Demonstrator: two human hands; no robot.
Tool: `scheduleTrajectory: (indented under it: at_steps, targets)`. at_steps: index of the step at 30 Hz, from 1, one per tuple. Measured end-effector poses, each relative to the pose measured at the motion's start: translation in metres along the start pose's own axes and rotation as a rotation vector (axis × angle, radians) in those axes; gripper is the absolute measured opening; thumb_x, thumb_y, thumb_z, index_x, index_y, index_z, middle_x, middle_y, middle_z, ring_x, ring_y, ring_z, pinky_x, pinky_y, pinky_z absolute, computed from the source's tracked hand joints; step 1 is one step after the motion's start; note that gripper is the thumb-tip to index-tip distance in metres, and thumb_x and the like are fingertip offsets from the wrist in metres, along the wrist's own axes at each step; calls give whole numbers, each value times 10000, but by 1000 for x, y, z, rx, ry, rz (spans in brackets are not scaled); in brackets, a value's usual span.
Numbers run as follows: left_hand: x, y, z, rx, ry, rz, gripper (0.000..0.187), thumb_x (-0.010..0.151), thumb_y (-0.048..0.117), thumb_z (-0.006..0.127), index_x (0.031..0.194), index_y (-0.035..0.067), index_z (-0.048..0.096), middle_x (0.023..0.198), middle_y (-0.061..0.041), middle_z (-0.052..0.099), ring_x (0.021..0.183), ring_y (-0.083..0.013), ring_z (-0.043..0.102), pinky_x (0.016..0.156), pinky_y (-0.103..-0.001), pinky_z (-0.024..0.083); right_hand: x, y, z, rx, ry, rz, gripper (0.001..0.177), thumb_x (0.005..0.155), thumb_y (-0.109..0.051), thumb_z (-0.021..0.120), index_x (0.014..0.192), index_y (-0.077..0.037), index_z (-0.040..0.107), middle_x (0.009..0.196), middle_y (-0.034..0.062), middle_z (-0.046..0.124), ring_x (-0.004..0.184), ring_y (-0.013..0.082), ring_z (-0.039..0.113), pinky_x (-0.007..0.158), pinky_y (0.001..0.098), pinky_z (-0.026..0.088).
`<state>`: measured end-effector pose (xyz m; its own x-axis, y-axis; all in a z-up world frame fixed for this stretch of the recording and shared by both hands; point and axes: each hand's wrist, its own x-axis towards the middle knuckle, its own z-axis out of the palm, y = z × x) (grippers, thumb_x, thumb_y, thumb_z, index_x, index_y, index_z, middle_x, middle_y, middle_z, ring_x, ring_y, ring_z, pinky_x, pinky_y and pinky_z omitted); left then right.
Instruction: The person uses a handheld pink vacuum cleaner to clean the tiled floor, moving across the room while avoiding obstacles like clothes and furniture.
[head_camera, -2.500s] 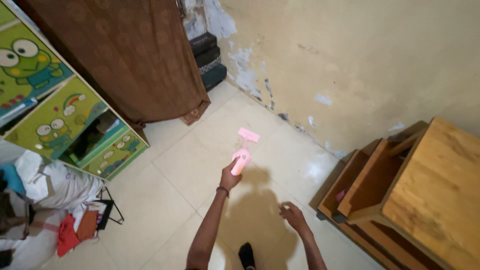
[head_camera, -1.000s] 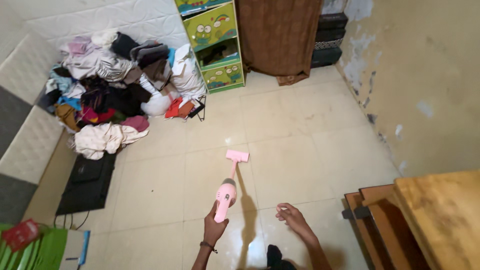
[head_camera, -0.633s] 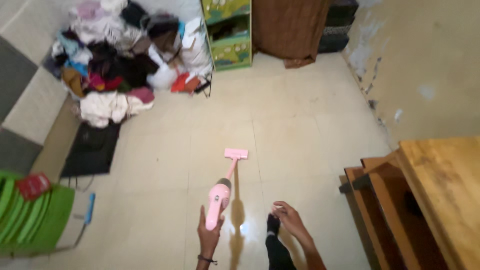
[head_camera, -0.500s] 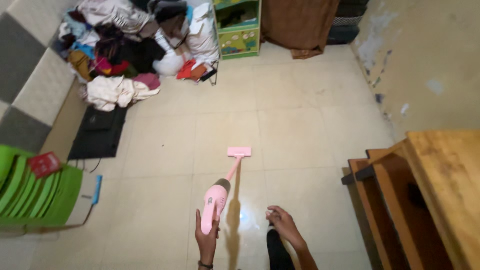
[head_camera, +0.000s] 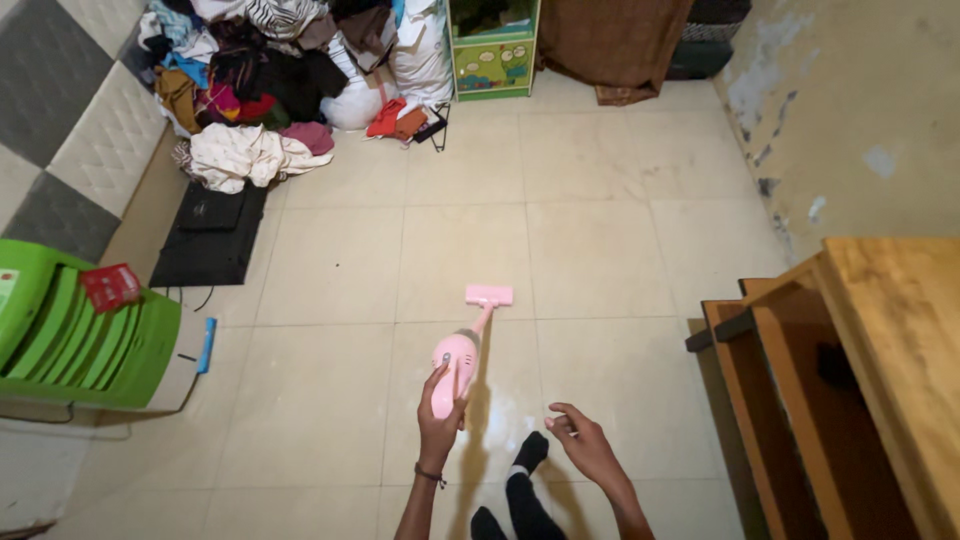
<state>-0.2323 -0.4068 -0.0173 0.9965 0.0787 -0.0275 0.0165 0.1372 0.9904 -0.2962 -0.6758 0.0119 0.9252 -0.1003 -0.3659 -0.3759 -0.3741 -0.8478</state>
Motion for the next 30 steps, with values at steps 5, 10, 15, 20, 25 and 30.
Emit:
scheduleTrajectory:
  at_steps: [5, 10, 15, 20, 25, 30]
  targets:
    - [2, -49, 6, 176, 122, 217, 452, 863, -34, 714, 1302, 41, 639, 1213, -90, 687, 832, -143, 636, 662, -284, 535, -11, 37, -26, -34, 104, -61, 406, 915, -335, 700, 1258, -119, 671, 905, 60, 786, 848, 150, 742, 783, 322, 585]
    - [-3, -47, 55, 225, -96, 64, 455, 801, 41, 807, 1231, 56, 659, 1047, -110, 727, 910, -189, 641, 783, -329, 520, 4, 89, -48, -29, 182, 57, 410, 895, -297, 739, 1252, -108, 665, 835, 92, 766, 838, 139, 730, 776, 317, 608]
    - [35, -51, 117, 248, 17, 110, 386, 804, 112, 837, 1143, 51, 663, 968, -104, 735, 908, -200, 680, 818, -336, 565, 23, 84, -71, -30, 136, 94, 391, 922, -276, 734, 1260, -87, 676, 832, 113, 737, 825, 136, 693, 753, 310, 582]
    - [139, -32, 139, 120, 175, 3, 365, 831, 84, 790, 1163, 51, 640, 888, -76, 658, 580, -140, 560, 488, -302, 480, 49, 22, -95, -135, 186, -21, 431, 935, -308, 680, 1291, -73, 625, 848, 93, 746, 825, 181, 713, 797, 327, 569]
    - [200, -5, 125, 62, 138, 72, 340, 873, 39, 730, 1191, 60, 609, 921, -46, 647, 559, -94, 560, 451, -250, 464, 96, -20, -119, -107, 112, 13, 446, 926, -298, 679, 1312, -82, 625, 911, 86, 760, 881, 216, 705, 816, 355, 544]
    - [230, -15, 129, 10, 254, 25, 394, 829, -44, 677, 1203, 65, 616, 943, -33, 642, 581, -83, 547, 449, -247, 434, 175, 6, -129, -107, 145, -147, 455, 908, -305, 688, 1295, -72, 630, 941, 86, 774, 902, 189, 746, 838, 323, 583]
